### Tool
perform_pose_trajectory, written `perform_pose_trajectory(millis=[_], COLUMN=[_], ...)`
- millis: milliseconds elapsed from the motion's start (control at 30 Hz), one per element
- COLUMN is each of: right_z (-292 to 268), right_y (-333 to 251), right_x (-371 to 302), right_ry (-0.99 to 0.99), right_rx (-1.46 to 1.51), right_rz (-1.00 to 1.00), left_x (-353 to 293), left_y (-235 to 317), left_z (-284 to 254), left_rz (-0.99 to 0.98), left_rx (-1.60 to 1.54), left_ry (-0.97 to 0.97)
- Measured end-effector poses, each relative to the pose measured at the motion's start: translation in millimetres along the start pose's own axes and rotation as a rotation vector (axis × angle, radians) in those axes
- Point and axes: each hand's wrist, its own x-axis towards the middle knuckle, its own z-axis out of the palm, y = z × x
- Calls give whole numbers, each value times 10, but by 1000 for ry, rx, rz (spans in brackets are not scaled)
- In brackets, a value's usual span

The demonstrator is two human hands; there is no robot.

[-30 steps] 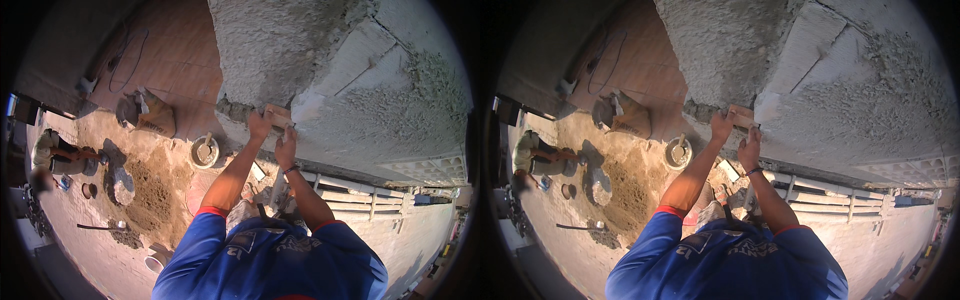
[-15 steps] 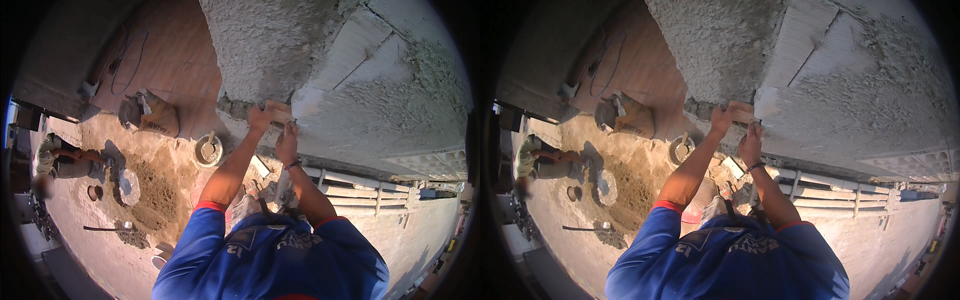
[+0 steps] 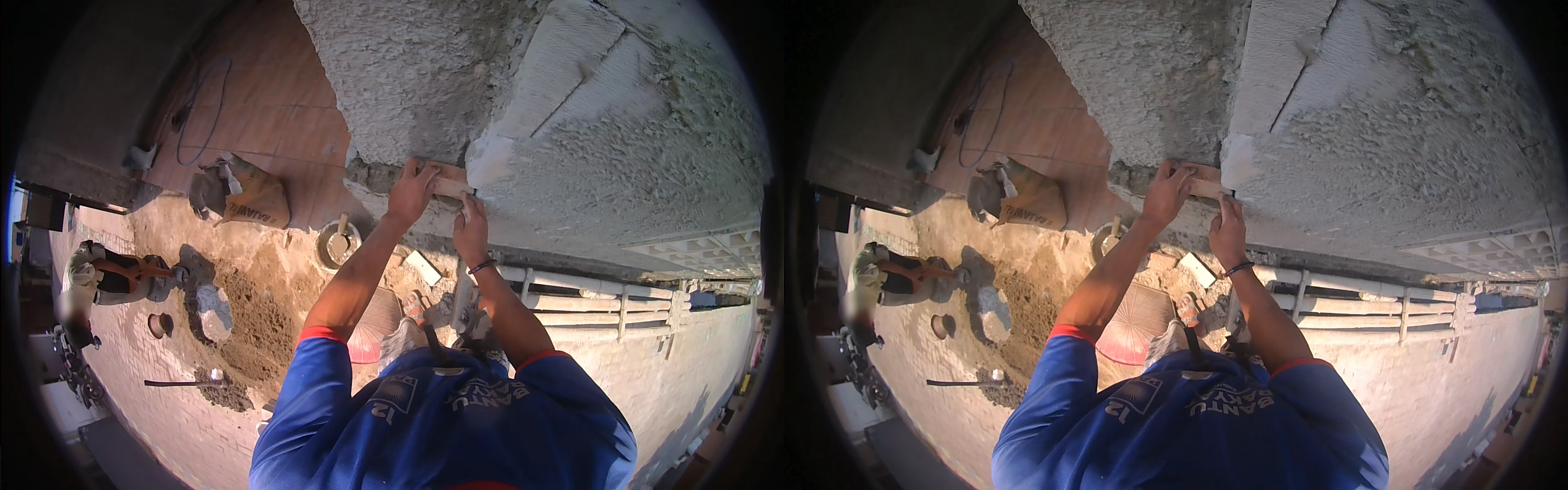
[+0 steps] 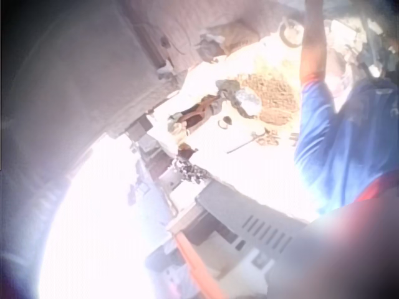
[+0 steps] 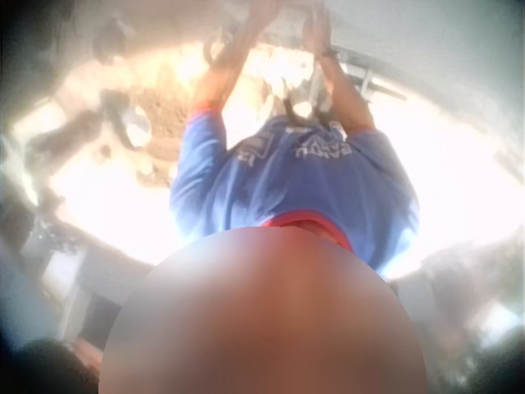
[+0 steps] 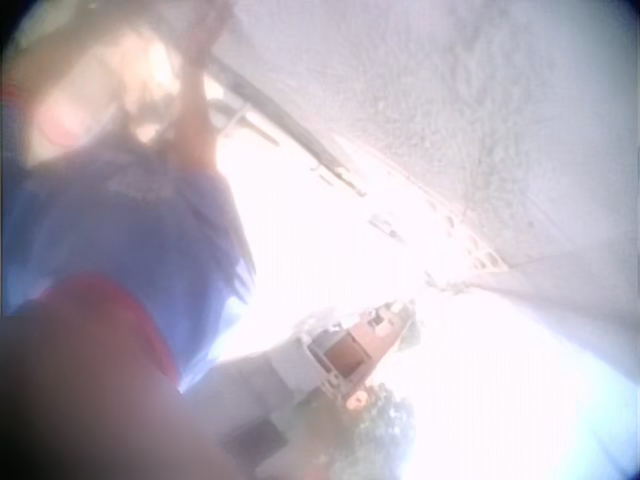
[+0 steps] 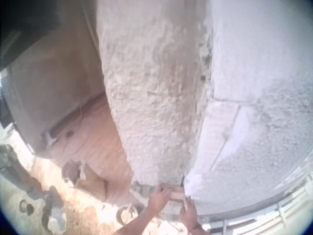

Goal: The person scoops mortar from a bucket using a trowel and applies it to a brick wall. They place bricks into the mortar, tap them into position, and scrape away excess mortar. Another person is visible in the background mixing materials on the ground.

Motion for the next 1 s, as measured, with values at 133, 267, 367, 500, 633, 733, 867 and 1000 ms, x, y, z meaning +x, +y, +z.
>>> perform_pose_trajectory(millis=[133, 267, 367, 500, 633, 733, 867, 1000], right_z=[7, 64, 90, 112, 76, 97, 144, 98], right_y=[-3, 2, -50, -59, -99, -84, -102, -191], right_x=[-20, -36, -28, 55, 65, 39, 12, 25], right_ry=[20, 18, -6, -66, -85, -66, -47, -54], right_rx=[-3, -46, -68, -65, -103, -113, -104, -87], right_rz=[-5, -32, -46, -17, -49, -49, -63, -64], left_x=[-7, -29, -104, -231, -205, -207, -155, -139], left_y=[-25, -71, -122, -144, -225, -181, -200, -284], left_z=[101, 177, 238, 322, 277, 339, 346, 308], left_rz=[-16, 34, 10, -129, -29, -1, -21, 56], left_rx=[-68, -136, -140, -93, -128, -76, -38, 33], left_ry=[47, 132, 182, 190, 156, 179, 134, 77])
